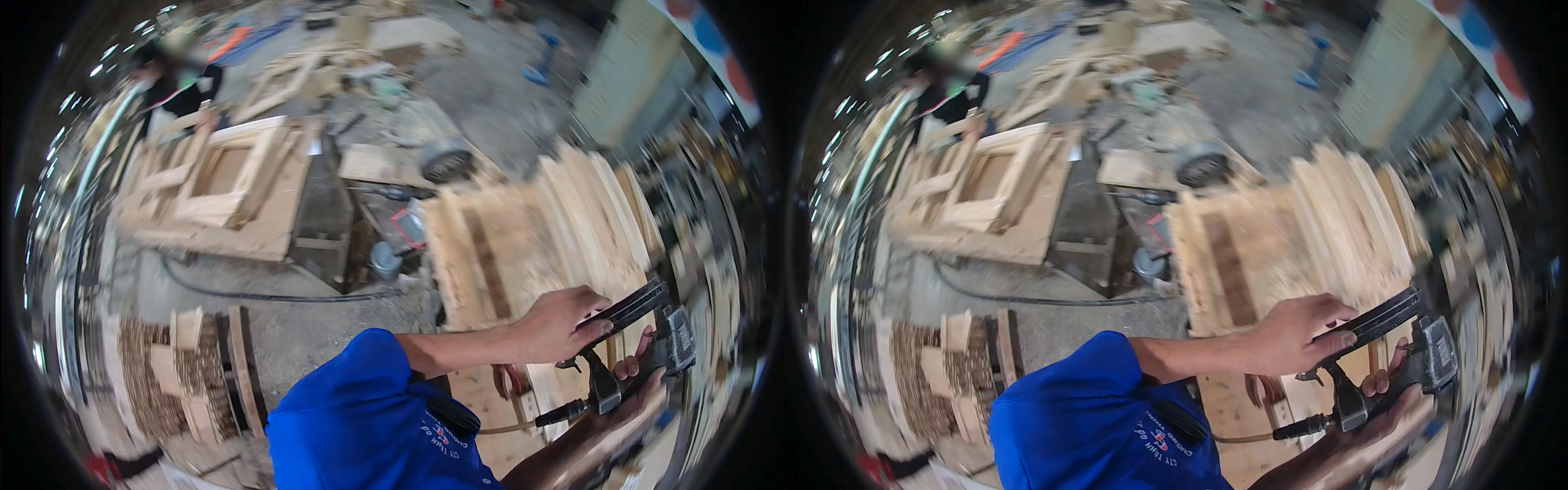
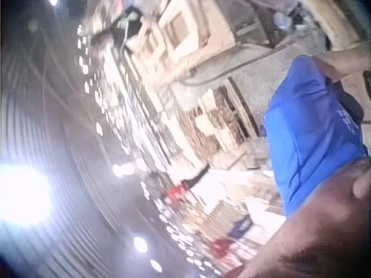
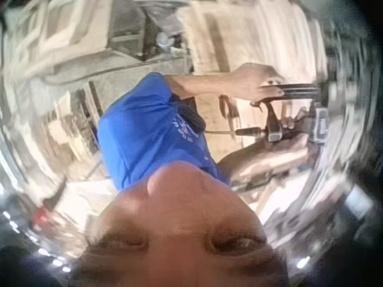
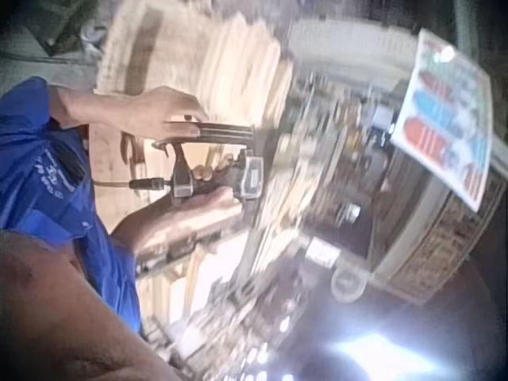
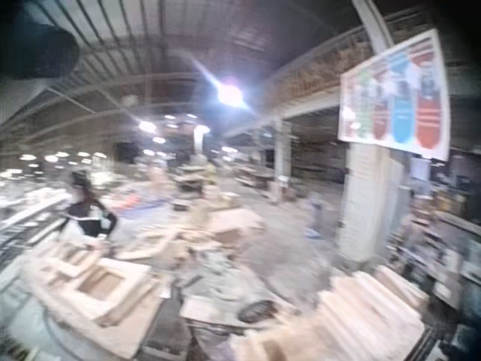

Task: The person assembles wooden frames by hand, aligning pre-cut pieces on a workbench and securing them with a pneumatic nail gun. They repeatedly pick up components, fit them into a jig, and drive nails to fasten the joints. Completed frames are moved aside to a nearby table.

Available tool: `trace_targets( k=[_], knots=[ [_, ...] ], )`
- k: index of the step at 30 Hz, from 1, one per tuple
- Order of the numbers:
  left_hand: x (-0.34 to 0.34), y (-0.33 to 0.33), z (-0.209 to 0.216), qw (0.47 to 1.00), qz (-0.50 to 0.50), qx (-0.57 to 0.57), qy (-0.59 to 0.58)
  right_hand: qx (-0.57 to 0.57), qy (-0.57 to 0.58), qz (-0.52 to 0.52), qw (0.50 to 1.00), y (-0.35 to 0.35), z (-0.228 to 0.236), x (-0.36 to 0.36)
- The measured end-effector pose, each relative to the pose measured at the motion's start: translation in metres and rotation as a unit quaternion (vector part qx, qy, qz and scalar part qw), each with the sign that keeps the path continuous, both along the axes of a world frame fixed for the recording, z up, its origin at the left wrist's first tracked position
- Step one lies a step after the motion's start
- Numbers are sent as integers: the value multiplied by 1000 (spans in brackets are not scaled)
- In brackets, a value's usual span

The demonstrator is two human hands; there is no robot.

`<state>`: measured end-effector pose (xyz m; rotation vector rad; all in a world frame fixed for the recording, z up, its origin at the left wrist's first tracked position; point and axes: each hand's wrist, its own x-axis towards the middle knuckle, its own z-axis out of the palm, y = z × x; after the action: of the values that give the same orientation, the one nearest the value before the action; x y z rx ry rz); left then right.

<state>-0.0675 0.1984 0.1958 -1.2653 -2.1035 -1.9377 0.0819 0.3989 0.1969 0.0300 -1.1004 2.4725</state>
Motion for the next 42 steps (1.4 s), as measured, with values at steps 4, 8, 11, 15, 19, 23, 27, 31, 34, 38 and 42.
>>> trace_targets(
  k=[4,8,11,15,19,23,27,31,34,38,42],
  knots=[
    [-26,-78,22,986,165,-4,10,-144,41,158,976,-31,-8,-80],
    [-21,-136,31,965,232,-115,-34,-242,-29,186,952,-53,-52,-151],
    [-7,-164,30,949,255,-172,-73,-313,-101,160,931,-73,-76,-180],
    [-3,-177,28,929,328,-170,11,-386,-182,118,897,-106,-91,-199],
    [-15,-182,31,932,330,-105,105,-404,-180,33,896,-115,-102,-210],
    [-20,-154,55,976,197,-84,47,-357,-92,-49,928,-101,-107,-210],
    [6,-140,33,985,145,-79,46,-58,-146,-72,985,-149,-112,-158],
    [45,-110,12,995,-13,-85,-44,59,-247,-5,967,-134,-99,-111],
    [41,-55,-11,979,-133,-131,-80,84,-294,-100,947,-54,-115,-27],
    [57,19,-58,942,-250,-198,-103,446,-480,-566,501,87,-174,116],
    [58,42,-140,881,-328,-240,-243,385,-674,-419,471,136,-194,143]
  ],
)
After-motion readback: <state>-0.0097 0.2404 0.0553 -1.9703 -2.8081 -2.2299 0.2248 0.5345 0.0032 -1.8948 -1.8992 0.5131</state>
